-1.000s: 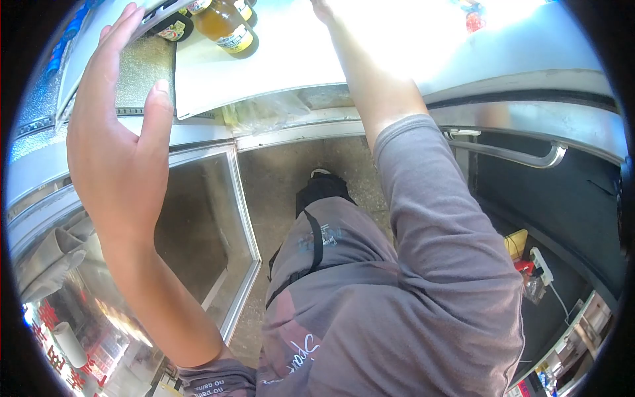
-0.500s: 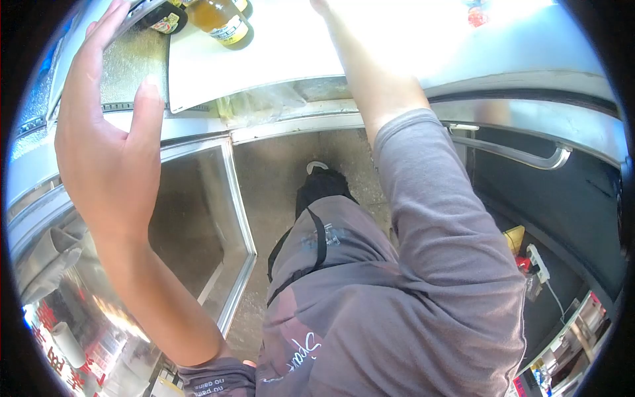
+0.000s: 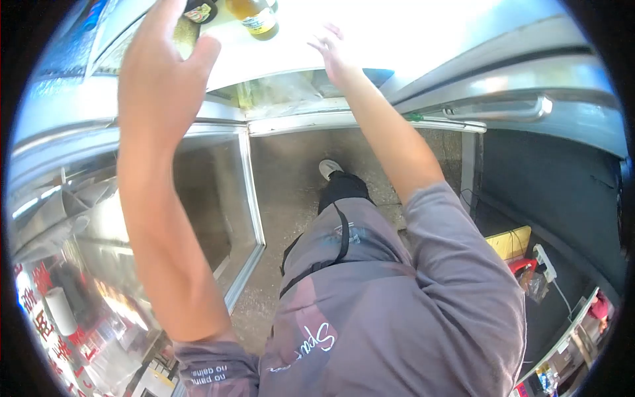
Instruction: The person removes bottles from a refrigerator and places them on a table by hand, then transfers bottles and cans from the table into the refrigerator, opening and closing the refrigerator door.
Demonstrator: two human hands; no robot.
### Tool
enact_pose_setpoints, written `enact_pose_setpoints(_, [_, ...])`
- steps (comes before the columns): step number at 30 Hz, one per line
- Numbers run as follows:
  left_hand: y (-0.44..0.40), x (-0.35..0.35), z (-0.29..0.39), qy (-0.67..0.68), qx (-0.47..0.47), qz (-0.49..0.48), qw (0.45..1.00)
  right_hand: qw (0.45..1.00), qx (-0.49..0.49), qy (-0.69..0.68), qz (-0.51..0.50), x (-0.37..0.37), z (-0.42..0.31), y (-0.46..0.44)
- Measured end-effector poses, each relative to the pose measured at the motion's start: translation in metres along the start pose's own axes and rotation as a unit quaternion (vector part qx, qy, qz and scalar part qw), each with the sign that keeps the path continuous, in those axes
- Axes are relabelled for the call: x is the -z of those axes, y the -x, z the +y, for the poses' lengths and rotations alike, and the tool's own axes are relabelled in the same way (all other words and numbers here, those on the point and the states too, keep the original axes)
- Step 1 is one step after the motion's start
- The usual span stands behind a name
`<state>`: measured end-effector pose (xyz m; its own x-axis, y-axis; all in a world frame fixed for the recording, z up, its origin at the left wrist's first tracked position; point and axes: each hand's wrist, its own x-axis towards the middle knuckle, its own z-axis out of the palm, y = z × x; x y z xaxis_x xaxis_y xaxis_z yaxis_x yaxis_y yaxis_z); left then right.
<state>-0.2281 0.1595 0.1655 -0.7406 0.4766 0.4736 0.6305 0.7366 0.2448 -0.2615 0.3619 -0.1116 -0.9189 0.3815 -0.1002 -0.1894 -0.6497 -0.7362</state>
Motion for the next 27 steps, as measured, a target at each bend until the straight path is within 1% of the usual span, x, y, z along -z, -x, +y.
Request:
enact_pose_setpoints(1, [0.008,0.005,-0.001,-0.005,0.042,-0.021,0.999,1.000,-0.008,0.027,-0.013,0.003,-0.003,0.029])
enact_pose_setpoints(2, [0.029,0.010,0.013,0.012,0.026,0.000,1.000,0.997,-0.051,0.049,-0.031,0.010,-0.009,0.058])
enact_pose_setpoints(3, [0.050,0.012,0.023,0.042,-0.012,0.013,0.999,0.992,-0.091,0.074,-0.047,0.018,-0.015,0.086])
enact_pose_setpoints(4, [0.080,0.011,0.031,0.064,0.013,0.007,0.998,0.988,-0.101,0.110,-0.051,0.022,-0.019,0.117])
enact_pose_setpoints(5, [0.115,0.007,0.037,0.105,0.052,-0.014,0.993,0.982,-0.110,0.147,-0.054,0.028,-0.022,0.146])
enact_pose_setpoints(6, [0.151,0.004,0.044,0.094,0.064,-0.056,0.992,0.975,-0.145,0.165,-0.046,0.040,-0.023,0.170])
enact_pose_setpoints(7, [0.196,-0.003,0.043,0.140,0.080,-0.100,0.982,0.965,-0.183,0.182,-0.037,0.053,-0.022,0.197])
enact_pose_setpoints(8, [0.234,0.000,0.054,0.182,0.121,-0.150,0.964,0.962,-0.184,0.201,-0.032,0.066,-0.021,0.223])
enact_pose_setpoints(10, [0.321,0.000,0.057,0.252,0.117,-0.224,0.934,0.953,-0.182,0.240,-0.026,0.087,-0.023,0.258])
enact_pose_setpoints(11, [0.354,0.010,0.066,0.281,0.170,-0.253,0.910,0.952,-0.177,0.248,-0.023,0.095,-0.024,0.269])
enact_pose_setpoints(13, [0.415,0.026,0.075,0.300,0.240,-0.274,0.881,0.949,-0.174,0.262,-0.017,0.103,-0.026,0.292])
enact_pose_setpoints(14, [0.441,0.036,0.077,0.292,0.258,-0.267,0.881,0.948,-0.168,0.269,-0.007,0.099,-0.028,0.301])
enact_pose_setpoints(17, [0.491,0.053,0.082,0.272,0.302,-0.237,0.882,0.943,-0.142,0.301,0.015,0.084,-0.036,0.293])
enact_pose_setpoints(19, [0.504,0.058,0.085,0.267,0.325,-0.221,0.880,0.948,-0.102,0.301,0.011,0.074,-0.036,0.263])
enact_pose_setpoints(22, [0.489,0.059,0.096,0.290,0.338,-0.226,0.866,0.959,-0.048,0.278,0.016,0.046,-0.045,0.205])
enact_pose_setpoints(24, [0.471,0.053,0.101,0.291,0.332,-0.235,0.866,0.965,-0.003,0.261,0.039,0.034,-0.042,0.148])
enact_pose_setpoints(26, [0.449,0.041,0.097,0.289,0.332,-0.240,0.865,0.966,-0.008,0.249,0.076,0.013,-0.050,0.094])
enact_pose_setpoints(27, [0.438,0.035,0.096,0.286,0.337,-0.243,0.863,0.968,-0.020,0.235,0.082,0.015,-0.040,0.057])
